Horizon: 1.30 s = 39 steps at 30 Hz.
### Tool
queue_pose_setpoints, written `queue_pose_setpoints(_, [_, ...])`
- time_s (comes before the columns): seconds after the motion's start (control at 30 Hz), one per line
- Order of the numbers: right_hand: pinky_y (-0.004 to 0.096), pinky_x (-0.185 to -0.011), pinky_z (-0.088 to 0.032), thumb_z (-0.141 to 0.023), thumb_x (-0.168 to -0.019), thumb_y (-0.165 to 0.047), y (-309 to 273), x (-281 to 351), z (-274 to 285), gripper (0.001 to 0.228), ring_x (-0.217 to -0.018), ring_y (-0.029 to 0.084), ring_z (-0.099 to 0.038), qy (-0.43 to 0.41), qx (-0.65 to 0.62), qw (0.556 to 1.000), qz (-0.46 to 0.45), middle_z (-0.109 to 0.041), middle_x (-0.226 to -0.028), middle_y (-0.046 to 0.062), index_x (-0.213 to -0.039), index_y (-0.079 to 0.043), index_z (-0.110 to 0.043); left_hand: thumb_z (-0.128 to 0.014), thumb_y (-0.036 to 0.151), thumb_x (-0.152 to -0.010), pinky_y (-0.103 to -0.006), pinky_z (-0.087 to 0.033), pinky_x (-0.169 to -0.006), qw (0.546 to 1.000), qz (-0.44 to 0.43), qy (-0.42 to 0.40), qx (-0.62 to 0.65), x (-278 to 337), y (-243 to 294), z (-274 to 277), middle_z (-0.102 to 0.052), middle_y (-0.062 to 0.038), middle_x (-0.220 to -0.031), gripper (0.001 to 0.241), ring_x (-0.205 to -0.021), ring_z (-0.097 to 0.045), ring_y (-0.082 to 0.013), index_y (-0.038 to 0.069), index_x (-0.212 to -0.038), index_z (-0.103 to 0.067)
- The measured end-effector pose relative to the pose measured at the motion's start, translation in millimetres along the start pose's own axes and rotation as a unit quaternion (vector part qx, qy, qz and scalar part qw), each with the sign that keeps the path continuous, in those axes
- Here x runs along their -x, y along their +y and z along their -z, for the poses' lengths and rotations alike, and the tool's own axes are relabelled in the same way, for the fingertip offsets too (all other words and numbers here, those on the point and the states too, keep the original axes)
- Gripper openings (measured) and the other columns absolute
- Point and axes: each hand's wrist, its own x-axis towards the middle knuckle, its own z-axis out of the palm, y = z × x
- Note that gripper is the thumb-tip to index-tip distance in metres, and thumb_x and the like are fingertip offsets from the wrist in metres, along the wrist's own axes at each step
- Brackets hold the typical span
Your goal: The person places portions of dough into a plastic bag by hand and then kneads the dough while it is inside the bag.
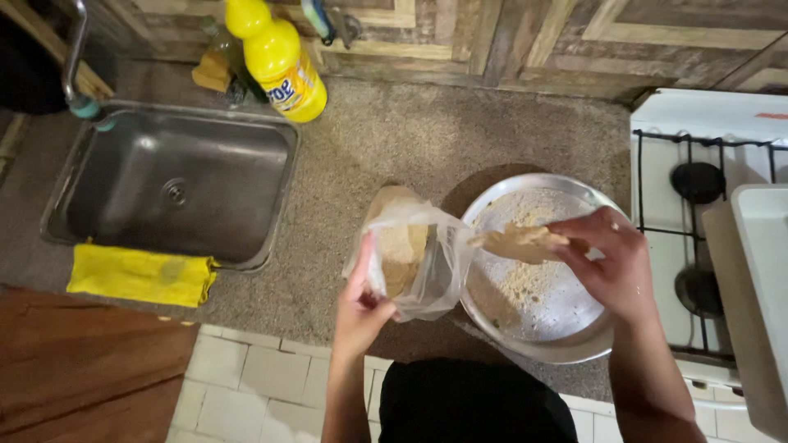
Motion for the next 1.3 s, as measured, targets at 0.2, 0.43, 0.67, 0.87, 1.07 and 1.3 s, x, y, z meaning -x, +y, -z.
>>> queue_pose_setpoints(0.2, [0.038,-0.064,-0.047,-0.075,-0.073,-0.006,-27.4,-60.0,-57.2,0.018,-0.056,0.029,-0.056,-0.017,-0.115,0.988,0.103,-0.068,-0.074,0.012,-0.091,-0.006,-0.071,-0.058,-0.015,-0.059,-0.0218,-0.055,-0.050,0.998,-0.036,0.015,0.058,-19.0,-9.5,-8.3,-0.028,-0.016,-0.149,0.097,-0.087,-0.066,-0.0246,0.016,-0.145,-0.026])
queue_pose_setpoints(0.43, [0.030,-0.057,-0.049,-0.066,-0.077,-0.009,-13.9,-59.1,-171.8,0.018,-0.059,0.023,-0.054,0.075,0.028,0.969,0.233,-0.064,-0.069,0.006,-0.093,-0.015,-0.072,-0.058,-0.015,-0.064,-0.0331,-0.059,-0.054,0.999,-0.030,0.032,-0.020,-21.0,-0.2,13.8,-0.032,-0.026,-0.144,0.097,-0.086,-0.065,-0.0402,0.020,-0.146,-0.020])
queue_pose_setpoints(0.67, [0.033,-0.058,-0.048,-0.060,-0.079,-0.016,-46.9,-41.2,-180.1,0.008,-0.067,0.023,-0.058,-0.101,0.038,0.962,0.249,-0.064,-0.073,0.002,-0.083,-0.016,-0.067,-0.062,-0.010,-0.068,-0.0187,-0.051,-0.045,0.997,-0.063,-0.010,-0.053,-10.5,7.6,20.1,-0.031,-0.022,-0.145,0.091,-0.064,-0.064,-0.0162,0.019,-0.145,-0.024])
queue_pose_setpoints(0.87, [0.037,-0.073,-0.049,-0.059,-0.082,-0.020,-58.5,-35.1,-140.9,0.015,-0.087,0.026,-0.062,-0.262,-0.031,0.938,0.224,-0.065,-0.093,0.006,-0.095,-0.013,-0.064,-0.059,-0.005,-0.072,-0.0218,-0.050,-0.045,0.976,-0.115,-0.042,-0.181,1.7,23.9,38.0,-0.035,-0.024,-0.143,0.078,-0.061,-0.063,-0.0169,0.013,-0.142,-0.031])
queue_pose_setpoints(1.07, [0.039,-0.085,-0.050,-0.065,-0.076,-0.005,16.7,-4.1,-76.1,0.024,-0.098,0.028,-0.064,-0.164,-0.087,0.982,0.044,-0.070,-0.101,0.007,-0.099,-0.010,-0.069,-0.058,0.005,-0.080,-0.0241,-0.050,-0.046,0.918,-0.126,0.095,-0.363,37.1,46.2,54.6,-0.055,-0.013,-0.130,0.056,-0.046,-0.056,-0.0087,0.009,-0.134,-0.044])
queue_pose_setpoints(1.3, [0.033,-0.068,-0.042,-0.040,-0.094,-0.047,64.4,29.9,-51.0,0.040,-0.080,0.015,-0.064,-0.198,0.164,0.901,-0.349,-0.067,-0.068,-0.005,-0.089,-0.027,-0.075,-0.059,0.014,-0.077,-0.0305,-0.047,-0.057,0.832,-0.030,0.252,-0.492,54.3,7.3,79.9,-0.058,0.000,-0.093,0.056,-0.056,-0.051,-0.0115,0.019,-0.132,-0.048])
